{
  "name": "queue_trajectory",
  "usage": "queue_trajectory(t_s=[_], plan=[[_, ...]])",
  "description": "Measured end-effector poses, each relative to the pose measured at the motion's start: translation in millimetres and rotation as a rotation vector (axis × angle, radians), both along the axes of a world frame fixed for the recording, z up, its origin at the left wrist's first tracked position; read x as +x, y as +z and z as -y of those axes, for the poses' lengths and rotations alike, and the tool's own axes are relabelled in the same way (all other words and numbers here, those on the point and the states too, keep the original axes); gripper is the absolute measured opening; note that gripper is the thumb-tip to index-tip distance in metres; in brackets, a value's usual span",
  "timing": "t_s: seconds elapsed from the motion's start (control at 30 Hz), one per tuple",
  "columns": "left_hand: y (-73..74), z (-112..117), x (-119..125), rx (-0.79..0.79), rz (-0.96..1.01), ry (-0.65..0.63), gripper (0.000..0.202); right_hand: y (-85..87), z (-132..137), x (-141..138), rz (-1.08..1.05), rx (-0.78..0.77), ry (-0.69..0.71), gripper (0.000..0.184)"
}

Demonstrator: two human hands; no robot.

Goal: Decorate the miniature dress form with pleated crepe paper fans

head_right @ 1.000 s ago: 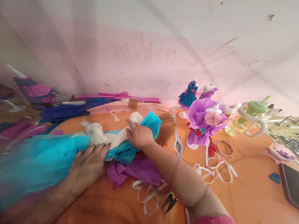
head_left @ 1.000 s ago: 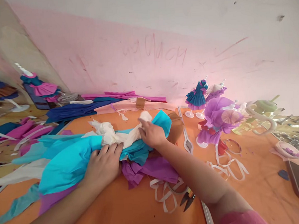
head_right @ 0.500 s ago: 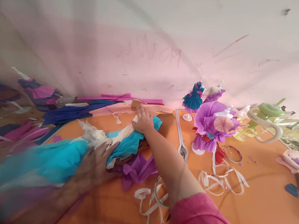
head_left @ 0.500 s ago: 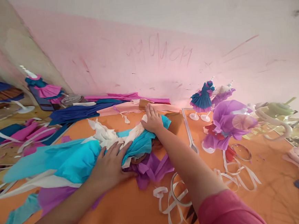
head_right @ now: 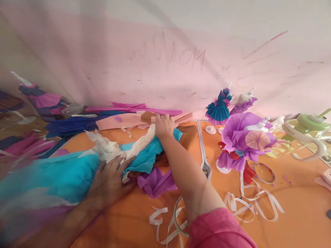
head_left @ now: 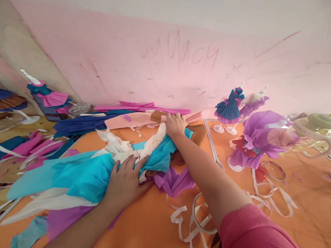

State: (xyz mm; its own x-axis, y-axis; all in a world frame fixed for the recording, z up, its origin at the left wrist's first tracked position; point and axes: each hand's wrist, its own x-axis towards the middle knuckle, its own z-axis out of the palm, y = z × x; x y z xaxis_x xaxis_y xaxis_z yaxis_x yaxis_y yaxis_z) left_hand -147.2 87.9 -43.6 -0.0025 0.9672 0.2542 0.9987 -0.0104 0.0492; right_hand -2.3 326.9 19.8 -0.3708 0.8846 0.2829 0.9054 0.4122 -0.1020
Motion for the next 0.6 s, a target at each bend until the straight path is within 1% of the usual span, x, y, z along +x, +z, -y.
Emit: queue_trajectory(t_s=[0.13,0.23,0.37,0.47,0.5,0.53,0.6], plan=[[-1.8,-2,-1,-0.008,-0.007,0.002,0.072,35.8,11,2,0.018,0.053,0.028,0.045],[-5.1,-3,-1,-0.015,-0.005,0.005,0.077,55.9,24,0,0.056,0.037,0.095,0.045],[-7.8,-2,0,0.003,0.012,0.009,0.076,67.6,47,3,0.088,-0.018,0.113,0.055],[-5.1,-1,2,0.019,0.023,0.005,0.074,73.0,63,14,0.166,-0.164,0.141,0.063],[-3.3,-1,3,0.016,0.026,0.001,0.074,75.6,68,20,0.198,-0.215,0.164,0.061],[-1.3,0,3,0.011,0.027,-0.004,0.074,78.7,74,26,0.223,-0.253,0.19,0.055],[2.7,1,3,0.002,0.028,-0.013,0.075,85.7,87,40,0.241,-0.283,0.238,0.038]])
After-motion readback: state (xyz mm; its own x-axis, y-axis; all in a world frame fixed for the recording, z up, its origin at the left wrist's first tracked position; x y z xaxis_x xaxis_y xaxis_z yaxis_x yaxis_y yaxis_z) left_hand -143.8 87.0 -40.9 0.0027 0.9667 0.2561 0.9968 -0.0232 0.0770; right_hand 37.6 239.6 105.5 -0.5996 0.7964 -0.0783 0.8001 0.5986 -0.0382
